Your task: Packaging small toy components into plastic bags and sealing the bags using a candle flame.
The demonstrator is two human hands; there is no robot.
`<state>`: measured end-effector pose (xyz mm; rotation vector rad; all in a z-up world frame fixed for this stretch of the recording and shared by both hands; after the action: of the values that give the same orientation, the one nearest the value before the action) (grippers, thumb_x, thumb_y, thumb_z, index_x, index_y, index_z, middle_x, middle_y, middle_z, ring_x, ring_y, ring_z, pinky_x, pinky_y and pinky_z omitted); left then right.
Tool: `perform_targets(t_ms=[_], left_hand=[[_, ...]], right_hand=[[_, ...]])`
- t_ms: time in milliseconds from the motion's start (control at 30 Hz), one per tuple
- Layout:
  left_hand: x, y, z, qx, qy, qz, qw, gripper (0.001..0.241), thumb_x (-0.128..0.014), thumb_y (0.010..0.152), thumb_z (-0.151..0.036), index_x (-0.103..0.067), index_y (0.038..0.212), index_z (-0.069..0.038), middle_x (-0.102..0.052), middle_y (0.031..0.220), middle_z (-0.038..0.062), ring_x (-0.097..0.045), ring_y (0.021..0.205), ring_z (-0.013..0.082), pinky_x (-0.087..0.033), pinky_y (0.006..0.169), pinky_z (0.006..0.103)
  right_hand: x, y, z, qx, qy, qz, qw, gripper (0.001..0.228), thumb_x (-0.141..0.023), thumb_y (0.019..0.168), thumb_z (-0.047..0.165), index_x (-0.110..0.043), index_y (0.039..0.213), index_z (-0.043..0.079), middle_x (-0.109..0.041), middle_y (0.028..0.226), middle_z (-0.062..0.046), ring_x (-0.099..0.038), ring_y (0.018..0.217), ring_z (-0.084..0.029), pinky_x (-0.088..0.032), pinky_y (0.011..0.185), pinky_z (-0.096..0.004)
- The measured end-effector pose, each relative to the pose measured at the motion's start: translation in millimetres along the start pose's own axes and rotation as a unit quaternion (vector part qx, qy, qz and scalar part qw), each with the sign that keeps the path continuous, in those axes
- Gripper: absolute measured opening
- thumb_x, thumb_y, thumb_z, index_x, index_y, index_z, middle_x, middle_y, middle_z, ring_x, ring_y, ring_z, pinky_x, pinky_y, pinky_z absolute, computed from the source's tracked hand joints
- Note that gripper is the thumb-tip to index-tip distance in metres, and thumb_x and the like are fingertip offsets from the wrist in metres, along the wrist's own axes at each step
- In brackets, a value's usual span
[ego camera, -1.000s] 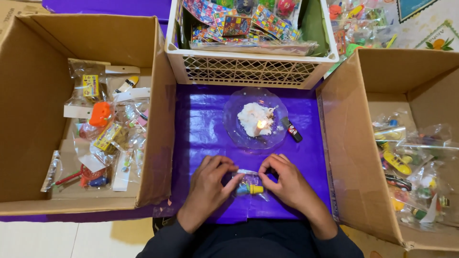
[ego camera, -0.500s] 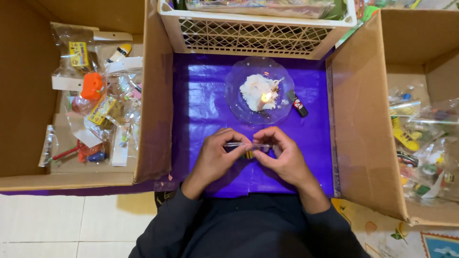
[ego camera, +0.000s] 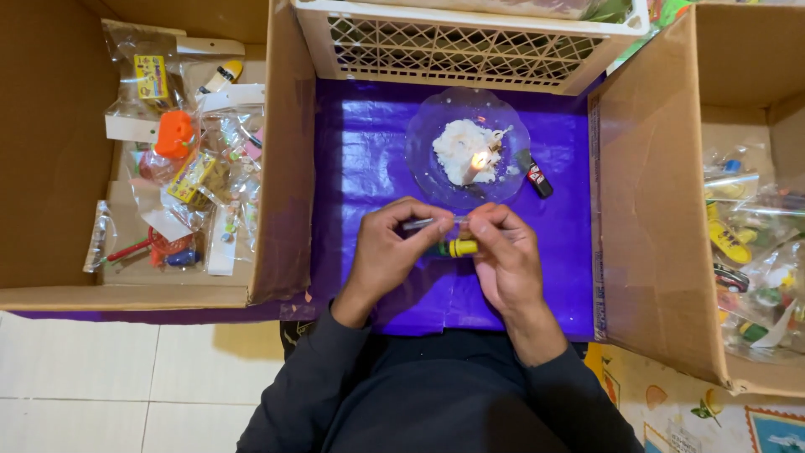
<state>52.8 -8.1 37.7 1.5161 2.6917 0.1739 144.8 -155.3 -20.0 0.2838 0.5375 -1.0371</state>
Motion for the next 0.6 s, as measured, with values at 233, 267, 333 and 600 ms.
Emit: perform_targets(t_ms=[233, 267, 333, 600], left_hand=[[8, 8, 6, 0.075, 0.040, -0.036, 0.996, 0.014, -0.085, 0.081, -0.018, -0.084, 0.095, -0.016, -0.077, 0.076, 0.005, -0.065, 0.073, 0.0073, -0.055, 0.068, 0.0254], [8, 8, 7, 0.091, 0.021, -0.040, 0.995, 0.015, -0.085, 0.081, -0.018, -0.083, 0.095, -0.014, -0.077, 0.076, 0.006, -0.063, 0.071, 0.0074, -0.054, 0.064, 0.0250], [8, 9, 11, 0.107, 0.002, -0.043, 0.993, 0.016, -0.085, 0.081, -0.018, -0.083, 0.096, -0.012, -0.077, 0.075, 0.007, -0.062, 0.069, 0.0075, -0.054, 0.061, 0.0245], [10, 15, 6, 0.102, -0.015, -0.027, 0.994, 0.018, -0.082, 0.087, -0.022, -0.082, 0.100, -0.011, -0.075, 0.077, 0.007, -0.060, 0.067, 0.0068, -0.054, 0.056, 0.0220]], right_hand=[[-19, -1, 18, -0.003, 0.009, -0.040, 0.999, 0.012, -0.067, 0.095, 0.005, -0.062, 0.085, 0.003, -0.065, 0.089, -0.008, -0.070, 0.079, -0.017, -0.056, 0.067, -0.025], [-23, -2, 19, -0.008, 0.021, -0.050, 0.998, 0.009, -0.068, 0.095, 0.005, -0.064, 0.088, 0.003, -0.067, 0.090, -0.009, -0.071, 0.080, -0.018, -0.057, 0.068, -0.024], [-26, -4, 19, -0.013, 0.034, -0.061, 0.997, 0.007, -0.068, 0.095, 0.006, -0.066, 0.090, 0.002, -0.068, 0.092, -0.011, -0.072, 0.082, -0.019, -0.057, 0.069, -0.024], [-19, 7, 13, -0.002, -0.005, -0.092, 0.996, 0.010, -0.072, 0.095, 0.007, -0.066, 0.088, 0.003, -0.072, 0.092, -0.011, -0.071, 0.078, -0.016, -0.058, 0.068, -0.021]])
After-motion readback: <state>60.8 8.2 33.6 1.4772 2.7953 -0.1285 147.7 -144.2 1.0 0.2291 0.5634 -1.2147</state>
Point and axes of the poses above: each hand's wrist, its own y-axis towards the middle knuckle, its own x-axis out of the back of the hand, z = x × y, the point moved 3 cm from there along y, towards the middle knuckle
